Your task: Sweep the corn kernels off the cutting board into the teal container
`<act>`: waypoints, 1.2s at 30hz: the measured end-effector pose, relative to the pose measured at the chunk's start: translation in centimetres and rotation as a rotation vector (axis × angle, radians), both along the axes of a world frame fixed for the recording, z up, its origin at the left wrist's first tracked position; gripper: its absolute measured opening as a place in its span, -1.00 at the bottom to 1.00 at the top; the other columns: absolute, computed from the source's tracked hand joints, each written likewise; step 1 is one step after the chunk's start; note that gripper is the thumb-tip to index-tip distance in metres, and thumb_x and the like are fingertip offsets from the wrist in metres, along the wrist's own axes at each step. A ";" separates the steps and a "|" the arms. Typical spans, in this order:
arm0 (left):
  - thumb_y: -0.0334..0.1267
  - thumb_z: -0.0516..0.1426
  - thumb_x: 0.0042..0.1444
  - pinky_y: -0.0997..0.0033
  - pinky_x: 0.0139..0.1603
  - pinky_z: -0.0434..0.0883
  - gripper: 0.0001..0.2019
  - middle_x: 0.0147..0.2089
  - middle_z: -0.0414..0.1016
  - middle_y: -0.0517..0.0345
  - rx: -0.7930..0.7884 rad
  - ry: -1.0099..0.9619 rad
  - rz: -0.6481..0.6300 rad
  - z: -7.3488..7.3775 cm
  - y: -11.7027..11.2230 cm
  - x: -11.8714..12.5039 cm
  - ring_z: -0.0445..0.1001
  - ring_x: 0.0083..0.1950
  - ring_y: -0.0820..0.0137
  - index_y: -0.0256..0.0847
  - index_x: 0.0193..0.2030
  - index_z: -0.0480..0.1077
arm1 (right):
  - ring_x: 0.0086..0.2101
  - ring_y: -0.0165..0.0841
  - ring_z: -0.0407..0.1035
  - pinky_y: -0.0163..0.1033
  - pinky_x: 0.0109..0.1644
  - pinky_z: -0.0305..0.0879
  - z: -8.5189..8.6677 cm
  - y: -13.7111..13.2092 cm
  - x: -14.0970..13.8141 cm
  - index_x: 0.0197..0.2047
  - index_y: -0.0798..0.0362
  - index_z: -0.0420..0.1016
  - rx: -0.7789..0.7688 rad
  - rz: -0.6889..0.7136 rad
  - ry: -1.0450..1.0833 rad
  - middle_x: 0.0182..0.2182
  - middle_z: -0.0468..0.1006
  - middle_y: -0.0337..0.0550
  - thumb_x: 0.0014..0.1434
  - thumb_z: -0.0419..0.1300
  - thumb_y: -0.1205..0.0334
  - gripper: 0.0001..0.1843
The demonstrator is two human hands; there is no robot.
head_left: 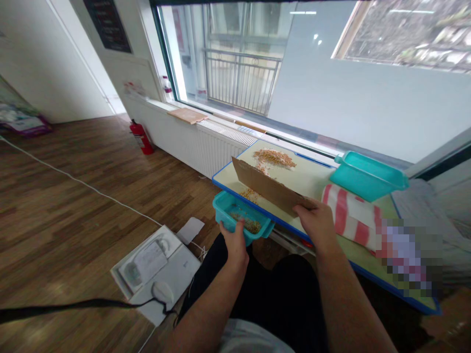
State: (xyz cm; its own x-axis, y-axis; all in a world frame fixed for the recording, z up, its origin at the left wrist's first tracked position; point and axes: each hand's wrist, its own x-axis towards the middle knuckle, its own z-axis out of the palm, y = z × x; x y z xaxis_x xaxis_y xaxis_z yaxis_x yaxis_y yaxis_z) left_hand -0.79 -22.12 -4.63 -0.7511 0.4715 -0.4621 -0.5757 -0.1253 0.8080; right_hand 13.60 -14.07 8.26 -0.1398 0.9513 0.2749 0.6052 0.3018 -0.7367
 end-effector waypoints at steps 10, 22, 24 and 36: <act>-0.17 0.31 -0.04 0.13 0.13 0.38 -0.13 0.15 0.39 -0.03 -0.010 -0.003 0.021 0.5 -0.1 -0.1 0.45 0.08 0.21 -0.11 0.38 0.00 | -0.47 -0.29 0.42 -0.30 -0.41 0.18 1.4 -3.2 -2.1 -0.27 0.06 0.67 -0.013 -0.066 -0.112 -0.59 0.52 -0.25 -0.05 0.10 0.19 -0.64; -0.18 0.31 -0.04 0.15 0.13 0.39 -0.05 0.26 0.30 -0.09 -0.048 -0.029 0.009 1.1 -0.3 -0.1 0.41 0.16 0.18 -0.13 0.42 -0.10 | -0.51 -0.30 0.38 -0.31 -0.45 0.09 1.5 -5.2 -3.5 -0.38 0.08 0.65 0.037 -0.095 -0.170 -0.66 0.44 -0.24 -0.01 0.08 0.17 -0.68; -0.18 0.31 -0.05 0.15 0.15 0.36 -0.05 0.28 0.28 -0.09 -0.058 -0.030 0.010 1.1 -0.3 -0.1 0.39 0.18 0.18 -0.14 0.42 -0.10 | -0.52 -0.31 0.36 -0.31 -0.44 0.09 1.5 -5.4 -3.7 -0.37 0.06 0.65 0.053 -0.118 -0.169 -0.66 0.44 -0.23 0.00 0.06 0.17 -0.67; -0.19 0.32 -0.06 0.14 0.20 0.33 -0.05 0.28 0.28 -0.09 -0.041 -0.020 0.019 1.1 -0.3 -0.1 0.36 0.21 0.18 -0.17 0.42 -0.09 | -0.50 -0.28 0.38 -0.28 -0.42 0.12 0.9 -5.9 -3.0 -0.29 0.04 0.66 0.148 -0.185 -0.291 -0.59 0.51 -0.17 0.04 0.05 0.16 -0.65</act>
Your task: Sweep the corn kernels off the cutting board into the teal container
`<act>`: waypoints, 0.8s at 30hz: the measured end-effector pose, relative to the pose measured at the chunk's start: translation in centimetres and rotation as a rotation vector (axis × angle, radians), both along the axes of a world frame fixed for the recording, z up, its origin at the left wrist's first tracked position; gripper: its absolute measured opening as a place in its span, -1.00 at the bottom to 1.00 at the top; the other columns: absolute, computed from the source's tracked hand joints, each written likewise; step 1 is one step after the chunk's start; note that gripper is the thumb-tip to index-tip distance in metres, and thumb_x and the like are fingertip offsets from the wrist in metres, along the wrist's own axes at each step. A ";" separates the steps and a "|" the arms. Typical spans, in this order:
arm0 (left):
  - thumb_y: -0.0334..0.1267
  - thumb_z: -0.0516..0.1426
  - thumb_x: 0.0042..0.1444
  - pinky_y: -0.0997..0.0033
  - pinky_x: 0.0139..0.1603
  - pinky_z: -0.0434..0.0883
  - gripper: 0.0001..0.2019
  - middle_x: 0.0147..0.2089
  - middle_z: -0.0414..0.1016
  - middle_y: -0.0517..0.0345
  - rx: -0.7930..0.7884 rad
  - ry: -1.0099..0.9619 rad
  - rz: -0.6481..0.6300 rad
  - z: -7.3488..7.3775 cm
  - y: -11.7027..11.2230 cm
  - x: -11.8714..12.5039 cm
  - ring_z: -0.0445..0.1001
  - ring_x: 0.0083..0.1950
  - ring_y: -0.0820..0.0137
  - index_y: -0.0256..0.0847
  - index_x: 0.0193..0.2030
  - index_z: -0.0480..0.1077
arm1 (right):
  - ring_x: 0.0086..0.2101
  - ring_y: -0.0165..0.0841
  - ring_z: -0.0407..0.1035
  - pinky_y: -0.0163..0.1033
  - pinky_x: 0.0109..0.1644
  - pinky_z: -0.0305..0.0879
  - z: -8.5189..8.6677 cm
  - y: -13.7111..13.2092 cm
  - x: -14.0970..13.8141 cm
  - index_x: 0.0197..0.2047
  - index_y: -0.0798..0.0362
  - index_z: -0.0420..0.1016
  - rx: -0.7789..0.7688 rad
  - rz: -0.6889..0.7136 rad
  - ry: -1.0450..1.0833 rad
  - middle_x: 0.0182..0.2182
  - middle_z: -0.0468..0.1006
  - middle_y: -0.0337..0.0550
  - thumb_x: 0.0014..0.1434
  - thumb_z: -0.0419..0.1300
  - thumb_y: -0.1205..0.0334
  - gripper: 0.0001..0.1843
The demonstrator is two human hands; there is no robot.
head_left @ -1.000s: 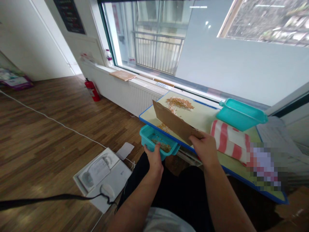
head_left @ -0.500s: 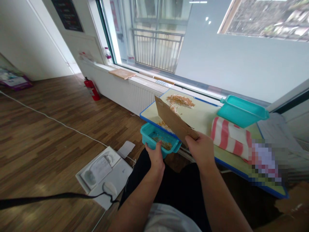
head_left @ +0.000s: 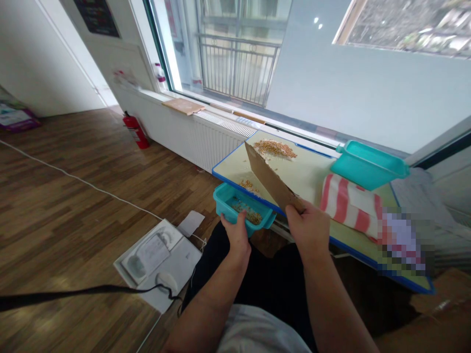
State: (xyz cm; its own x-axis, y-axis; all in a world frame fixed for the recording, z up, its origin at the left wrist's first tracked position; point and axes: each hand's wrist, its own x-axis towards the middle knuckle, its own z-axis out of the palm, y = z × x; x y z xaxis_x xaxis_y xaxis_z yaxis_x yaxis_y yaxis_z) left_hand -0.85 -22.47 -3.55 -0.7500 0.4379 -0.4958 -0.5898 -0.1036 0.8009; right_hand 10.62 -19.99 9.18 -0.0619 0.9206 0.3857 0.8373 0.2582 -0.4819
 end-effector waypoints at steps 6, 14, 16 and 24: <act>-0.19 0.31 -0.04 0.14 0.19 0.34 -0.07 0.26 0.31 -0.09 0.013 -0.008 -0.009 0.0 -0.1 0.0 0.39 0.18 0.19 -0.14 0.41 -0.09 | -0.48 -0.28 0.41 -0.30 -0.41 0.15 0.0 -1.2 -1.0 -0.26 0.05 0.66 -0.011 0.051 0.021 -0.58 0.54 -0.16 0.08 0.03 0.18 -0.63; -0.21 0.31 -0.02 0.17 0.12 0.39 -0.14 0.21 0.35 -0.05 0.058 0.000 0.001 -0.3 -0.1 0.0 0.44 0.12 0.22 -0.11 0.38 -0.03 | -0.46 -0.26 0.44 -0.28 -0.36 0.23 -0.2 -2.9 -2.4 -0.17 0.04 0.66 0.021 0.058 -0.010 -0.51 0.59 -0.10 0.10 0.02 0.18 -0.60; -0.20 0.32 -0.03 0.17 0.11 0.40 -0.14 0.18 0.37 -0.04 0.044 0.006 0.001 -0.4 -0.1 0.0 0.44 0.12 0.22 -0.09 0.37 -0.01 | -0.46 -0.25 0.44 -0.28 -0.34 0.24 -0.2 -3.2 -2.3 -0.17 0.07 0.65 0.033 0.061 -0.010 -0.50 0.60 -0.07 0.11 0.02 0.16 -0.59; -0.21 0.31 -0.03 0.19 0.11 0.40 -0.13 0.16 0.38 -0.05 -0.005 0.008 -0.025 0.4 -0.2 0.1 0.44 0.10 0.22 -0.13 0.38 -0.02 | -0.39 -0.21 0.47 -0.25 -0.31 0.26 -0.1 -0.8 -1.0 -0.22 0.08 0.64 0.033 0.000 -0.019 -0.42 0.63 -0.02 0.11 0.03 0.13 -0.61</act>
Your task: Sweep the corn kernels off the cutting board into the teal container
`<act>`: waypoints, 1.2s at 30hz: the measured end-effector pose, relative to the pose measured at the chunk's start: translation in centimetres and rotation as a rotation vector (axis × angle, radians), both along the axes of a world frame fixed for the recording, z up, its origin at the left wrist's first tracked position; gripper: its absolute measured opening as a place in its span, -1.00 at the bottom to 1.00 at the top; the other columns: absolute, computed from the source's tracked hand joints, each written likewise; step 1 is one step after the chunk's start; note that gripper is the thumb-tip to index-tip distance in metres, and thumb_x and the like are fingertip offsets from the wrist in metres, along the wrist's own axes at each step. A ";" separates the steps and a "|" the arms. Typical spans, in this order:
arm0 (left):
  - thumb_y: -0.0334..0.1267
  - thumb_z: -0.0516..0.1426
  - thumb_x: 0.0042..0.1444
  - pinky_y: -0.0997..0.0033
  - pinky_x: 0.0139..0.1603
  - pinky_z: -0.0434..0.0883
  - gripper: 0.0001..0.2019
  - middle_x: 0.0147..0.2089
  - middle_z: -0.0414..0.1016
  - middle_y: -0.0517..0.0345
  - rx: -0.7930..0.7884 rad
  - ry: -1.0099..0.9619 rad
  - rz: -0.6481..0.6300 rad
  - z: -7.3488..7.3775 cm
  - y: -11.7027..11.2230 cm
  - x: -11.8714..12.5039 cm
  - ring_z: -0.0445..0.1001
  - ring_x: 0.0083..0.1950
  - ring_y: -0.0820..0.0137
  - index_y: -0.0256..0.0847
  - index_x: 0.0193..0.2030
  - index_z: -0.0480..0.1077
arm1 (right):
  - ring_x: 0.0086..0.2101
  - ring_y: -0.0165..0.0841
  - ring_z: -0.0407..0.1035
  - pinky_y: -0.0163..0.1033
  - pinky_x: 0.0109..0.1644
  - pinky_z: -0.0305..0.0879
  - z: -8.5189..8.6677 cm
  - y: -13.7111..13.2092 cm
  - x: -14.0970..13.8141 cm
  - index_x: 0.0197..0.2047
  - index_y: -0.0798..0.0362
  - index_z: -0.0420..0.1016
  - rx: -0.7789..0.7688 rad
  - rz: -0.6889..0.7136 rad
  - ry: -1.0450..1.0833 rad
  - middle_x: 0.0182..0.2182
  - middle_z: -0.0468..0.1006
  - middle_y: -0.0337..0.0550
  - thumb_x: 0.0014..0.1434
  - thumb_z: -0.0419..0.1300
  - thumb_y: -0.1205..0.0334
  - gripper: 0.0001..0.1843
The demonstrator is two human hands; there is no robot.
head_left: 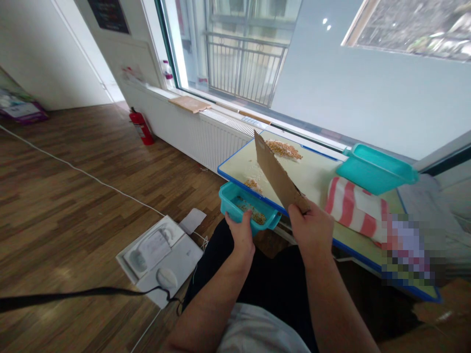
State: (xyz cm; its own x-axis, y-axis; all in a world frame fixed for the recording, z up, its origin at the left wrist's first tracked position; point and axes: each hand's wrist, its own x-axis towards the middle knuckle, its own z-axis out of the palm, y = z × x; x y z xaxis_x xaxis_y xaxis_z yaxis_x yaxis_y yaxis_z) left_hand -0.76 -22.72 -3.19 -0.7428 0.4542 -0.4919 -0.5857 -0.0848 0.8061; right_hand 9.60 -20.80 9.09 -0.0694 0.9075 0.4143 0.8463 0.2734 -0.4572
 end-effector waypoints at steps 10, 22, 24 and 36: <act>-0.20 0.29 -0.03 0.19 0.09 0.42 -0.14 0.21 0.35 -0.04 0.040 -0.009 0.000 -1.1 0.8 -1.6 0.44 0.12 0.21 -0.12 0.38 -0.01 | -0.29 -0.23 0.53 -0.24 -0.20 0.35 -1.2 1.7 0.1 -0.01 0.02 0.59 0.015 0.211 -0.044 -0.29 0.66 -0.08 0.12 0.03 0.17 -0.55; -0.19 0.33 -0.05 0.23 0.10 0.40 -0.11 0.22 0.35 -0.05 0.032 0.010 0.045 -1.0 0.9 -2.3 0.43 0.13 0.24 -0.14 0.38 -0.01 | -0.32 -0.24 0.53 -0.25 -0.23 0.38 -1.0 0.5 1.7 -0.07 0.02 0.62 -0.014 0.305 0.003 -0.33 0.66 -0.15 0.11 0.07 0.11 -0.59; -0.19 0.33 -0.05 0.23 0.12 0.39 -0.10 0.22 0.35 -0.05 0.027 0.009 0.056 -1.0 0.9 -2.3 0.43 0.13 0.24 -0.13 0.38 -0.03 | -0.36 -0.24 0.53 -0.25 -0.24 0.37 -0.8 -0.1 1.8 -0.10 0.01 0.63 -0.008 0.275 0.001 -0.37 0.65 -0.16 0.11 0.08 0.12 -0.61; -0.24 0.35 -0.08 0.18 0.11 0.40 -0.10 0.23 0.34 -0.07 0.057 -0.009 0.067 -0.6 0.8 -2.8 0.42 0.15 0.20 -0.11 0.37 -0.01 | -0.25 -0.26 0.54 -0.22 -0.13 0.40 -0.7 3.5 -0.2 0.04 -0.03 0.56 0.051 0.374 0.005 -0.20 0.66 -0.14 0.16 0.06 0.16 -0.58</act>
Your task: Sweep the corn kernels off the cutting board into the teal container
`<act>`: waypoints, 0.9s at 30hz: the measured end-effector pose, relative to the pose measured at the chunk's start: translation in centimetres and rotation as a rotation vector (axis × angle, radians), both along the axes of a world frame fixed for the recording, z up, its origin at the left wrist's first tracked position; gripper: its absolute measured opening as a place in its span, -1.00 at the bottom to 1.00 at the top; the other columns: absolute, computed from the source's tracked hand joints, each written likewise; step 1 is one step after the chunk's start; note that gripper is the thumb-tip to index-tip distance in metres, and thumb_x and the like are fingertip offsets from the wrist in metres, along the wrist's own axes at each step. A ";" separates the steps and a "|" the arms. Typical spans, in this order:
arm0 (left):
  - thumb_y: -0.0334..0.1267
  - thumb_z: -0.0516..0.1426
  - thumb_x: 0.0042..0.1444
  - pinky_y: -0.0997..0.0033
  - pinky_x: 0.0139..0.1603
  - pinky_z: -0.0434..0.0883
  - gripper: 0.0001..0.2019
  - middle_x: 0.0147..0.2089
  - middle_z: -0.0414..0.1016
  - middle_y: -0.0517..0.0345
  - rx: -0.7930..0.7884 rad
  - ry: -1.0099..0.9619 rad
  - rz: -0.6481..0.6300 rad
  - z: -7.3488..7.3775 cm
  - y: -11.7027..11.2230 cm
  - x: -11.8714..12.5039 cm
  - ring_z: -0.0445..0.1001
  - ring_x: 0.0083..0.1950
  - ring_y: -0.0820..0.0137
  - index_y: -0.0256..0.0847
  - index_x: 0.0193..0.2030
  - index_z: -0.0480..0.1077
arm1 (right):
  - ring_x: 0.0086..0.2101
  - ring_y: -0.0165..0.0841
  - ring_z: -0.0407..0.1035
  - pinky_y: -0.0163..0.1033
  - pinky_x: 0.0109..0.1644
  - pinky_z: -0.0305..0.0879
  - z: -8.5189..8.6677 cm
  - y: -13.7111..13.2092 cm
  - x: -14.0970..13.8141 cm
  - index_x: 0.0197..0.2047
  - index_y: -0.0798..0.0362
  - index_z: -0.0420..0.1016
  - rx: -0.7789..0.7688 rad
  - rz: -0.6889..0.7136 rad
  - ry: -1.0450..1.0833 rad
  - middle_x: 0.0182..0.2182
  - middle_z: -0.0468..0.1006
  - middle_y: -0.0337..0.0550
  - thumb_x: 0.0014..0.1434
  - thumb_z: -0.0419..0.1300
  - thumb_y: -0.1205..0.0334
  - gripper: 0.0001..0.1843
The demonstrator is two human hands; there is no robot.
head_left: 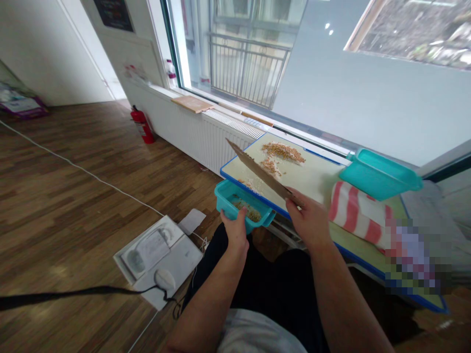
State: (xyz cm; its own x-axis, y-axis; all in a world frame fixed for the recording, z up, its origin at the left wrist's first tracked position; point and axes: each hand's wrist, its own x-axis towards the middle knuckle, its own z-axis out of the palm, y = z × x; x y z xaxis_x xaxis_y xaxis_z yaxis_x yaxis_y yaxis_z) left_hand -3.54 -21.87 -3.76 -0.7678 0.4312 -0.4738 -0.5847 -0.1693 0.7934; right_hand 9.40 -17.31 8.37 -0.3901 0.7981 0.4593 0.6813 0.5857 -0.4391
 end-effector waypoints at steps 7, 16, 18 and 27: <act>-0.24 0.33 -0.05 0.20 0.10 0.41 -0.11 0.18 0.38 -0.07 -0.030 -0.010 -0.013 0.5 -0.2 -0.4 0.45 0.11 0.21 -0.14 0.38 -0.02 | -0.15 -0.29 0.53 -0.23 -0.03 0.39 -1.0 4.2 -1.4 0.03 -0.02 0.56 -0.097 0.269 -0.017 -0.13 0.64 -0.16 0.13 0.06 0.28 -0.58; -0.21 0.33 -0.06 0.23 0.06 0.44 -0.05 0.13 0.43 -0.04 0.011 -0.041 -0.037 -0.1 -0.5 -0.3 0.49 0.06 0.24 -0.16 0.41 -0.09 | -0.23 -0.22 0.55 -0.15 -0.07 0.42 -1.0 5.6 1.2 -0.12 0.02 0.64 -0.240 0.207 0.115 -0.27 0.67 -0.16 0.06 0.18 0.19 -0.67; -0.20 0.33 -0.06 0.23 0.06 0.44 -0.03 0.14 0.42 -0.06 0.014 -0.042 -0.043 -0.1 -0.5 -0.2 0.48 0.06 0.23 -0.18 0.42 -0.11 | -0.23 -0.21 0.55 -0.14 -0.05 0.42 -1.1 5.5 1.8 -0.15 0.02 0.65 -0.263 0.169 0.156 -0.28 0.67 -0.16 0.03 0.20 0.20 -0.69; -0.16 0.34 -0.09 0.21 0.11 0.40 -0.02 0.19 0.39 -0.09 -0.039 0.017 -0.031 -0.7 -0.4 -0.5 0.44 0.13 0.19 -0.19 0.42 -0.07 | -0.21 -0.21 0.54 -0.16 -0.06 0.44 -1.1 5.5 3.6 -0.23 -0.09 0.66 -0.234 0.106 0.256 -0.27 0.67 -0.22 -0.02 0.23 0.20 -0.74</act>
